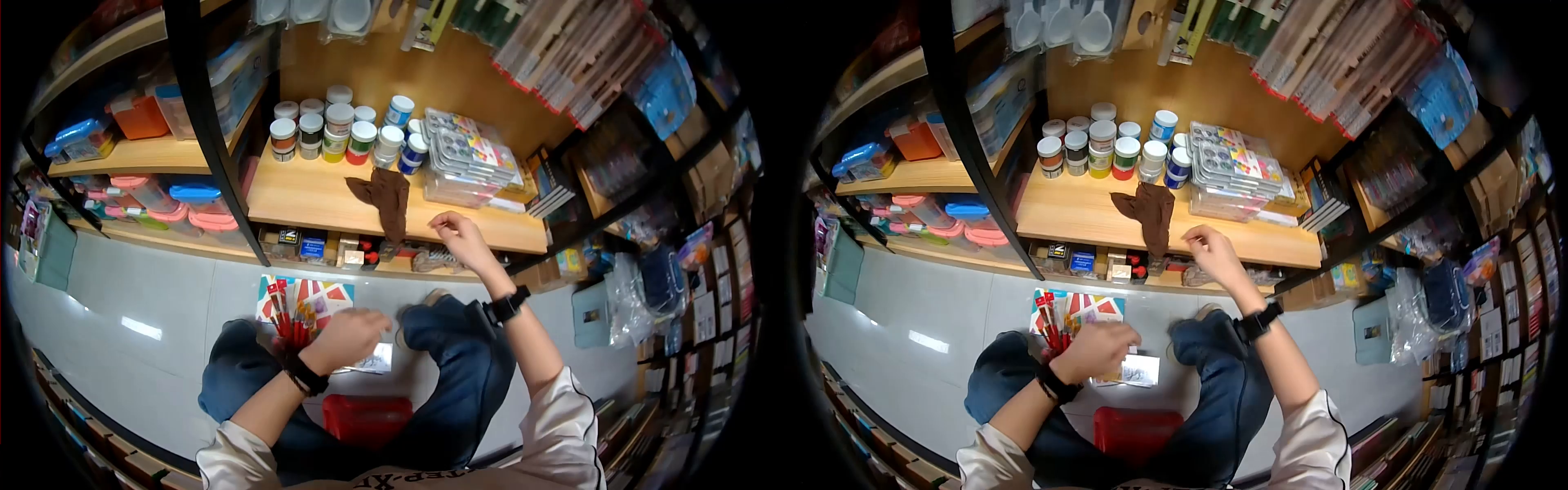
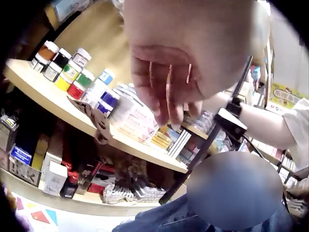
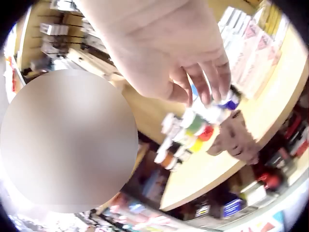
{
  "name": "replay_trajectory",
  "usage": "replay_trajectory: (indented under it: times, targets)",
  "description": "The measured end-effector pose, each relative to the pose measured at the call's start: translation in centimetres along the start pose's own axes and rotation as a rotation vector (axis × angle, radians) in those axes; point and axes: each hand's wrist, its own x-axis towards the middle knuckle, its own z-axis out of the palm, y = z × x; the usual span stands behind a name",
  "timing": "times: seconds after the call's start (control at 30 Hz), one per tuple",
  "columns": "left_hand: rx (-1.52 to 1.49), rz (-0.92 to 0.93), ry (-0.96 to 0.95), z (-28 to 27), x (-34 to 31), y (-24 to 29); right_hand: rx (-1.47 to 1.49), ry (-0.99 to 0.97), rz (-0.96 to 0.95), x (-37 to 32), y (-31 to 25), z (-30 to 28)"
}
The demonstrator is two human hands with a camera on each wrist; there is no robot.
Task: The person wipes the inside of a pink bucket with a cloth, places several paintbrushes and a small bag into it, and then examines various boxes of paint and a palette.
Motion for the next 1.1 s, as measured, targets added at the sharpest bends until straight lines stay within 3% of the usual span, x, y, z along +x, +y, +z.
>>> replay_trajectory:
  times: [0.03, 0.1, 0.17, 0.23, 0.37, 0.47, 0.5, 0.6, 0.67, 0.7, 0.77, 0.9, 1.1]
  targets:
    - [0.112, 0.107, -0.113, 0.1, 0.0, -0.2, -0.006, 0.065, 0.048, 1.8, 3.3, 0.3]
    - [0.179, 0.142, -0.142, 0.6, -0.5, -0.7, -0.036, 0.141, 0.197, 4.5, 6.8, 0.5]
    - [0.238, 0.164, -0.178, 0.6, -0.8, -1.1, -0.128, 0.198, 0.194, 6.9, 10.6, 1.2]
    - [0.328, 0.138, -0.276, 0.0, -1.1, -1.3, -0.211, 0.254, 0.192, 8.1, 11.1, 1.6]
    - [0.318, 0.079, -0.279, -0.6, -1.8, -2.1, -0.039, 0.357, 0.096, 10.2, 13.0, 2.2]
    - [0.327, 0.045, -0.253, -1.0, -2.3, -2.4, 0.013, 0.293, 0.344, 9.6, 9.8, 1.7]
    - [0.32, 0.037, -0.246, -1.0, -2.4, -2.5, 0.01, 0.289, 0.346, 9.5, 8.7, 1.7]
    - [0.324, 0.042, -0.247, -0.7, -2.8, -2.6, 0.27, 0.252, 0.461, 9.5, 6.6, 1.7]
    - [0.344, 0.053, -0.254, -0.6, -3.0, -2.7, 1.161, 0.24, 0.535, 10.8, 5.3, 1.7]
    - [0.333, 0.045, -0.266, -0.6, -3.0, -2.6, 1.168, 0.238, 0.532, 11.4, 5.6, 1.6]
    - [0.332, 0.034, -0.283, -0.5, -3.0, -2.8, 1.47, 0.192, 0.487, 12.6, 6.2, 1.5]
    - [0.339, 0.022, -0.264, -0.8, -3.2, -3.0, 1.577, 0.311, 0.514, 13.0, 5.3, 1.9]
    - [0.349, 0.025, -0.289, -1.5, -2.9, -2.7, 1.486, 0.392, 0.635, 11.2, 5.2, 1.4]
